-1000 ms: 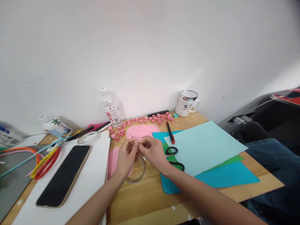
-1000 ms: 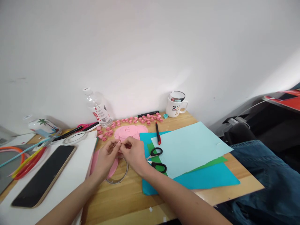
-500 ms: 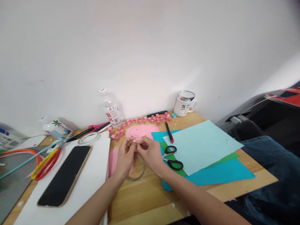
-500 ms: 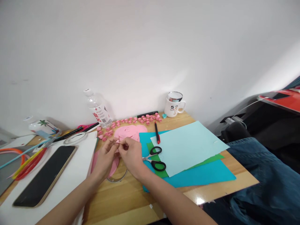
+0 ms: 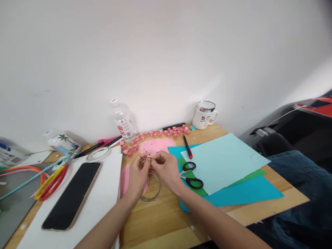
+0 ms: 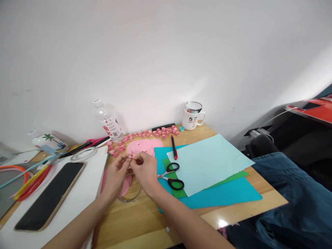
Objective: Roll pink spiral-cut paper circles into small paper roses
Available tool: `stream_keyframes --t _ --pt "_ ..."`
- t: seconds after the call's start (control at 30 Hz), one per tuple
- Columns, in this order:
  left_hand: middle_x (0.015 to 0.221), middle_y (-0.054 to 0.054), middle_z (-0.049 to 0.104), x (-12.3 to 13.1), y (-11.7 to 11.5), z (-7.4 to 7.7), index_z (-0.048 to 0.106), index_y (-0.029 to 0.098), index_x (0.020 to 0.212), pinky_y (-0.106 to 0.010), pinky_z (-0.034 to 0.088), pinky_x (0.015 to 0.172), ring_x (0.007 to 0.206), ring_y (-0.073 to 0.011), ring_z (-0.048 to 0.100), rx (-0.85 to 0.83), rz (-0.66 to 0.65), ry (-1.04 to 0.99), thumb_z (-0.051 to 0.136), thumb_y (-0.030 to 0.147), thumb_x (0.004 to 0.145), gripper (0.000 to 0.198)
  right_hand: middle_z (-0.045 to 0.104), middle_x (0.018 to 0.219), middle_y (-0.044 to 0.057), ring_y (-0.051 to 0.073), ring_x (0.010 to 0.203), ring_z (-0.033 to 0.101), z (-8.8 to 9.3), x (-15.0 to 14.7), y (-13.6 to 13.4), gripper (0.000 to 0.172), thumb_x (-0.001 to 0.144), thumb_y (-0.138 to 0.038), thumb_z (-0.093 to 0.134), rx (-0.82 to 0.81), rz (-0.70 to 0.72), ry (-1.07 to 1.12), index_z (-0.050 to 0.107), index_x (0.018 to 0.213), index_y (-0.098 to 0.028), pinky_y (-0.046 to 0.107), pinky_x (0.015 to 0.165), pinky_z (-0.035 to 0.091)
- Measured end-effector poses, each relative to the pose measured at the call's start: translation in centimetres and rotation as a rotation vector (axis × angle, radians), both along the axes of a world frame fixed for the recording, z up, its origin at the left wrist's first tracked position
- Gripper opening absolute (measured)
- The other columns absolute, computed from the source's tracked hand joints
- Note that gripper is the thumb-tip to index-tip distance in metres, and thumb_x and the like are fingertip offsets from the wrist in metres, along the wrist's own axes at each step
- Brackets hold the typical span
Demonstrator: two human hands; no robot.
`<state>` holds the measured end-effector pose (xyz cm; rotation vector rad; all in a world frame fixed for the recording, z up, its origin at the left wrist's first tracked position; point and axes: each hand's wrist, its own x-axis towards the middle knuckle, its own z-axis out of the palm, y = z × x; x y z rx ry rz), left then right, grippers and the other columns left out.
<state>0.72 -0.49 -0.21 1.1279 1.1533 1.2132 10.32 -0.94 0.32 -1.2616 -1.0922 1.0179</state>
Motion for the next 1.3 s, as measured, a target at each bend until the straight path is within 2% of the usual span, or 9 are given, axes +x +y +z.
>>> stream_keyframes --t 0.07,0.3,0.53,0.67,0.77,0.87,1.07,1.2,1.3 --pt "0.088 -0.006 0.062 0.0 -0.1 -0.1 0.054 0.015 0.087 -0.026 0.049 0.067 0.082 -0.0179 0.061 0.002 0.013 0.006 0.058 0.03 0.072 0.022 0.062 0.06 0.001 0.013 0.055 0.057 -0.2 0.0 0.0 0.007 0.063 -0.02 0.053 0.009 -0.01 -0.003 0.057 0.06 -0.015 0.023 0.051 0.047" --pt "0.09 -0.008 0.063 0.4 -0.3 0.5 0.052 0.015 0.103 -0.028 0.051 0.062 0.076 -0.019 0.063 -0.022 0.027 -0.052 0.062 0.033 0.068 0.04 0.063 0.057 0.001 0.014 0.052 0.059 -0.3 0.5 0.9 0.011 0.058 -0.025 0.061 -0.124 0.02 0.357 0.057 0.059 -0.014 0.025 0.051 0.05" --pt "0.087 -0.007 0.065 0.3 -0.2 0.7 0.059 0.013 0.094 -0.027 0.051 0.058 0.073 -0.0189 0.063 -0.009 0.053 0.056 0.062 0.033 0.067 0.033 0.062 0.058 0.0 0.012 0.054 0.058 0.3 0.4 -0.1 0.006 0.062 -0.019 0.057 0.001 0.017 0.124 0.058 0.06 -0.014 0.023 0.054 0.048" --pt "0.086 -0.007 0.067 0.2 -0.2 0.9 0.06 0.013 0.096 -0.028 0.052 0.059 0.072 -0.0185 0.064 0.021 0.049 0.097 0.06 0.032 0.07 0.032 0.061 0.059 0.0 0.012 0.054 0.057 0.1 0.5 0.0 0.007 0.064 -0.02 0.055 -0.002 0.026 0.123 0.057 0.062 -0.014 0.023 0.053 0.048" --pt "0.093 -0.007 0.067 0.0 -0.1 1.1 0.06 0.016 0.103 -0.03 0.051 0.07 0.083 -0.0191 0.063 0.08 0.074 0.154 0.061 0.03 0.069 0.036 0.06 0.059 0.0 0.012 0.054 0.057 0.0 0.6 0.3 0.006 0.064 -0.02 0.055 0.012 0.023 0.099 0.056 0.063 -0.014 0.023 0.053 0.047" --pt "0.096 -0.007 0.068 -0.2 -0.1 1.4 0.066 0.016 0.094 -0.031 0.048 0.08 0.089 -0.0199 0.062 0.097 0.117 0.244 0.062 0.029 0.068 0.029 0.06 0.059 0.001 0.012 0.056 0.057 -0.1 0.6 0.3 0.006 0.065 -0.019 0.054 0.044 0.012 0.043 0.056 0.063 -0.014 0.023 0.055 0.046" --pt "0.094 -0.007 0.069 -0.1 -0.3 2.3 0.068 0.015 0.09 -0.031 0.049 0.079 0.087 -0.0204 0.063 0.04 0.14 0.288 0.063 0.025 0.067 0.025 0.061 0.06 0.0 0.012 0.056 0.057 -0.4 0.5 0.3 0.007 0.067 -0.019 0.053 0.046 0.004 -0.016 0.057 0.065 -0.014 0.022 0.055 0.045" --pt "0.09 -0.008 0.07 -0.3 -0.1 1.9 0.069 0.014 0.089 -0.032 0.05 0.076 0.082 -0.0211 0.064 0.066 0.153 0.309 0.064 0.027 0.066 0.027 0.062 0.062 0.0 0.011 0.057 0.056 -0.6 0.8 0.6 0.009 0.069 -0.019 0.053 0.091 0.043 -0.097 0.057 0.063 -0.014 0.022 0.055 0.045" --pt "0.087 -0.008 0.07 -0.6 0.2 1.2 0.068 0.013 0.092 -0.033 0.051 0.075 0.079 -0.0207 0.064 0.092 0.145 0.284 0.065 0.03 0.066 0.032 0.064 0.071 0.001 0.011 0.063 0.057 -0.6 1.8 0.1 0.009 0.073 -0.017 0.051 0.137 0.126 -0.218 0.06 0.073 -0.015 0.021 0.059 0.045"
